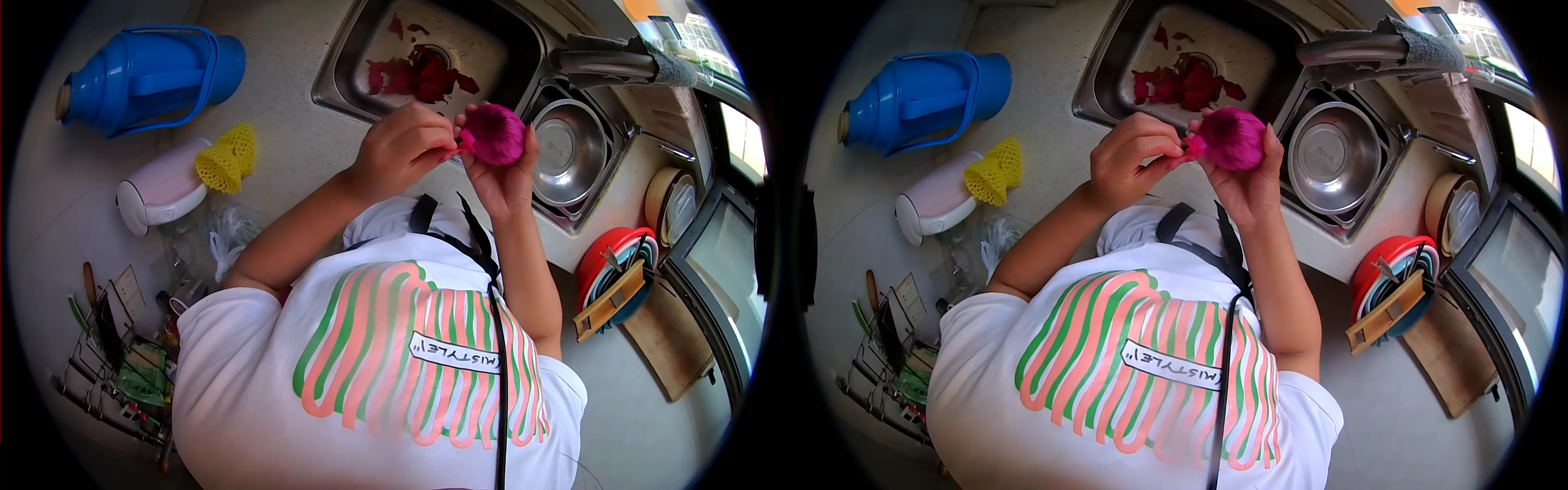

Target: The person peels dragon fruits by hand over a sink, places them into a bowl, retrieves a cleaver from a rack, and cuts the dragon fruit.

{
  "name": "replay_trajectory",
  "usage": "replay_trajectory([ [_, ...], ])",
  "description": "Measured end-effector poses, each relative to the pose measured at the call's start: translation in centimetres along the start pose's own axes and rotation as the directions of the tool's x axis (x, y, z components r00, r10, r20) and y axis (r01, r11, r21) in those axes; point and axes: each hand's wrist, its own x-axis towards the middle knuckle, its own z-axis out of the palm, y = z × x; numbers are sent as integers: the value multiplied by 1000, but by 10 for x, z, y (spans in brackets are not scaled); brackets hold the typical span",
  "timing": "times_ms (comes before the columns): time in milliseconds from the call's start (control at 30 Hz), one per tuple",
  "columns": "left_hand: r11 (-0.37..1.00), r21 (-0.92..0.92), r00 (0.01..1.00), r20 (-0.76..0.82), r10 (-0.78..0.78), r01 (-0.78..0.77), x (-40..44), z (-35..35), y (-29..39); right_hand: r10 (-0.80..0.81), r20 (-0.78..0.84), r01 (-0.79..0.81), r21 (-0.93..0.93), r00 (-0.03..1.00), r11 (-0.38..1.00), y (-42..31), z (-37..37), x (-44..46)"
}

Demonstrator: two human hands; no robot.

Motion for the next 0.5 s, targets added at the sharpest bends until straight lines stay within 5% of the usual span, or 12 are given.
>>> replay_trajectory([
  [233,984,-84,980,-106,-168,159,-6,3,0,-7,35,6,47,999,999,3,7,-2],
  [500,996,-85,999,38,-25,29,-12,2,5,-22,-65,33,181,998,983,0,6,3],
])
